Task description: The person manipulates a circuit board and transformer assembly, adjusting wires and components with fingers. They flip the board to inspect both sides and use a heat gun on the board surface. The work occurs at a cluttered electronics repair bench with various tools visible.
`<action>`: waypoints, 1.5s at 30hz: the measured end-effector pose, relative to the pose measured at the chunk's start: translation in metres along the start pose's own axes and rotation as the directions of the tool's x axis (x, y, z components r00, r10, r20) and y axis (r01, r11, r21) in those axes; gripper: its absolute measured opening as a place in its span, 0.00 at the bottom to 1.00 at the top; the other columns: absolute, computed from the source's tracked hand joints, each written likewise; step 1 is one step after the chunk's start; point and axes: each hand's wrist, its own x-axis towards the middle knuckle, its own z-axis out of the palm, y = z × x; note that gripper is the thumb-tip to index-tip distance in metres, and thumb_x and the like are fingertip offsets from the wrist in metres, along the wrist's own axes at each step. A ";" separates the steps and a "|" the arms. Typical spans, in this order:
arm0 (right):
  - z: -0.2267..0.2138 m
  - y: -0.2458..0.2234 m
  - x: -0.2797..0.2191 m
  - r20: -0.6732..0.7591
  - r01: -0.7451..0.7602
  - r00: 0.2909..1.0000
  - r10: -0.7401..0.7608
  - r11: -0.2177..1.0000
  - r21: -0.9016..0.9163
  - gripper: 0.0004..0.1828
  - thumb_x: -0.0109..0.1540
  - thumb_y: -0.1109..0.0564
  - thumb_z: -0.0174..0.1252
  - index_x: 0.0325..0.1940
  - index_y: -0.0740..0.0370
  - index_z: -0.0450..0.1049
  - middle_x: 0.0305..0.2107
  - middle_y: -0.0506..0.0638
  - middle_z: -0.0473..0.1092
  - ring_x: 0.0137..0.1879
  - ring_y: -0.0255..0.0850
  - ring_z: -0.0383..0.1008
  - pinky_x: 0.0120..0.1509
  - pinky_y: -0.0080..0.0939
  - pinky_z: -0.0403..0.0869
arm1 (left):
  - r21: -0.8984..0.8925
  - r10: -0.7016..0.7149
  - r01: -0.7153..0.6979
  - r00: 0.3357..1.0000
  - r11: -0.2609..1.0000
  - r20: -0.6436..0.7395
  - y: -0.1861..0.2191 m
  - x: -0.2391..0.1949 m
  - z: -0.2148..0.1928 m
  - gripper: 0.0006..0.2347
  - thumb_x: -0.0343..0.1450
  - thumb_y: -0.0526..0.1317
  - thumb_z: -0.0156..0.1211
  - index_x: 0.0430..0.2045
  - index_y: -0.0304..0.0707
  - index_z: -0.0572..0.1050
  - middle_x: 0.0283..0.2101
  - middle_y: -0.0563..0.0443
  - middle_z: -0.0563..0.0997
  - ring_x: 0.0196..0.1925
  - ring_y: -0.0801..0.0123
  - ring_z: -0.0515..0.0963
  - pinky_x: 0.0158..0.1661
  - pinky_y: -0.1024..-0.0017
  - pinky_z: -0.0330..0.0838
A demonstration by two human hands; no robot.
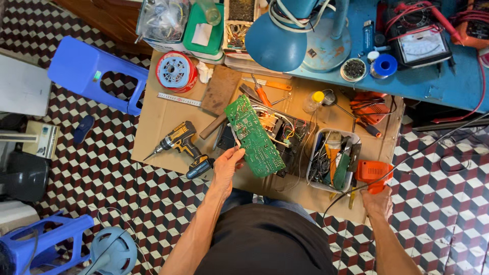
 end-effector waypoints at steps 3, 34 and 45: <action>-0.005 -0.001 0.001 -0.047 0.005 0.999 -0.008 0.998 -0.068 0.39 0.53 0.45 0.70 0.64 0.64 0.69 0.56 0.66 0.71 0.61 0.62 0.73 0.62 0.61 0.72 | -0.073 -0.001 -0.001 0.999 0.997 -0.032 0.005 -0.008 0.006 0.12 0.70 0.42 0.65 0.45 0.37 0.78 0.41 0.58 0.81 0.40 0.79 0.77 0.39 0.78 0.70; -0.088 0.049 -0.210 -0.606 0.347 0.719 0.341 0.579 0.737 0.23 0.63 0.70 0.59 0.61 0.65 0.64 0.42 0.50 0.70 0.37 0.36 0.68 0.40 0.35 0.68 | 0.128 0.002 -0.014 0.996 0.992 0.088 0.034 0.042 -0.068 0.14 0.72 0.41 0.60 0.50 0.34 0.75 0.44 0.51 0.82 0.44 0.73 0.81 0.40 0.72 0.77; -0.079 -0.086 -0.226 -0.521 0.002 0.849 0.085 0.986 0.165 0.29 0.58 0.46 0.65 0.62 0.55 0.72 0.50 0.57 0.74 0.51 0.59 0.75 0.55 0.57 0.72 | 0.372 0.118 -0.145 0.989 0.917 0.093 0.033 0.044 -0.059 0.16 0.73 0.41 0.59 0.52 0.30 0.72 0.43 0.50 0.80 0.40 0.74 0.80 0.36 0.75 0.79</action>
